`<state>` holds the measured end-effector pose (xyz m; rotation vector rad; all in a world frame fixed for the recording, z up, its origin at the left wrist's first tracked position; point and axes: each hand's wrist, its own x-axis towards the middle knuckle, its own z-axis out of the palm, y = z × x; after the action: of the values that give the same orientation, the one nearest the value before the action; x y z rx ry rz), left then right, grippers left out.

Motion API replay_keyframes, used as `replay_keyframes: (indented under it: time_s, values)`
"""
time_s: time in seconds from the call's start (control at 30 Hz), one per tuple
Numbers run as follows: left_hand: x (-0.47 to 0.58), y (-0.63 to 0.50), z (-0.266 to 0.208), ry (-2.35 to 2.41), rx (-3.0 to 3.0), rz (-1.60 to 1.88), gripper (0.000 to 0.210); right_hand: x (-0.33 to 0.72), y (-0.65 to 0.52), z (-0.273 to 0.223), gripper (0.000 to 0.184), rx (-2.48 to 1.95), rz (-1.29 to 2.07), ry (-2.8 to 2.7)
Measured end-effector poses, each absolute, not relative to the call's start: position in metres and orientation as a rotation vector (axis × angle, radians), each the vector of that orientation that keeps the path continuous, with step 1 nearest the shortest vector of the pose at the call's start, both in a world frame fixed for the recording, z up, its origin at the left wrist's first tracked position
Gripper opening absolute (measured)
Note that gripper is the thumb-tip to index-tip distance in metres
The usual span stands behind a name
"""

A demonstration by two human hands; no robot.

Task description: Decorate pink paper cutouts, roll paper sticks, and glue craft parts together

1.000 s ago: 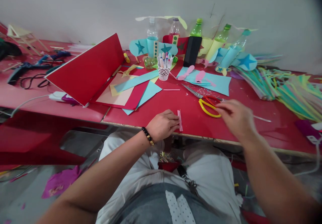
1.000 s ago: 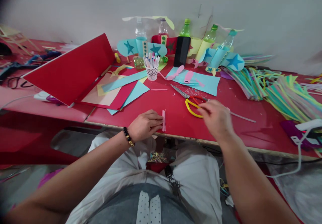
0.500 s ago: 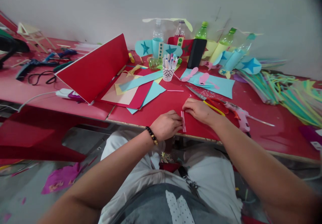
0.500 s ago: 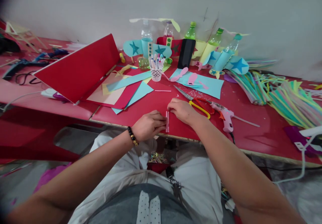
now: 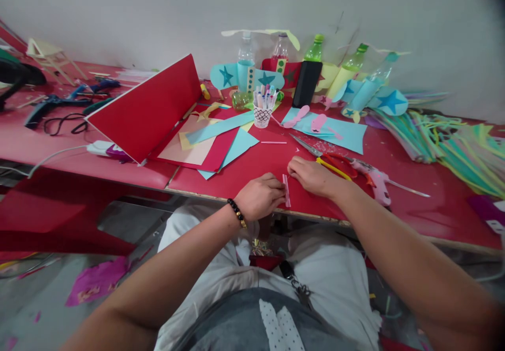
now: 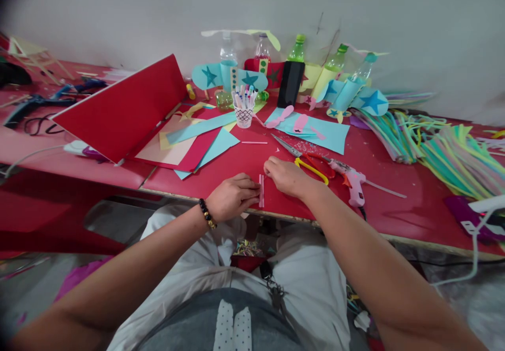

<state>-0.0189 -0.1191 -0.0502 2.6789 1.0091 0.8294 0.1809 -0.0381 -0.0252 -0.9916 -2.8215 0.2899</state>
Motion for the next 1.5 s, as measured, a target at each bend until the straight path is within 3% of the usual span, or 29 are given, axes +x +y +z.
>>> replay_keyframes:
  time_s: [0.3, 0.53, 1.5]
  values:
    - [-0.019, -0.118, -0.053, 1.001, 2.692, 0.838, 0.027, 0.22, -0.077, -0.012, 0.01, -1.23, 0.415, -2.446]
    - [-0.018, -0.118, -0.05, 0.998, 2.745, 0.813, 0.027, 0.251, -0.102, -0.035, 0.006, -1.45, 0.488, -2.169]
    - [-0.01, -0.111, -0.034, 0.929, 2.992, 0.567, 0.026, 0.253, -0.112, -0.044, 0.006, -1.368, 0.46, -1.978]
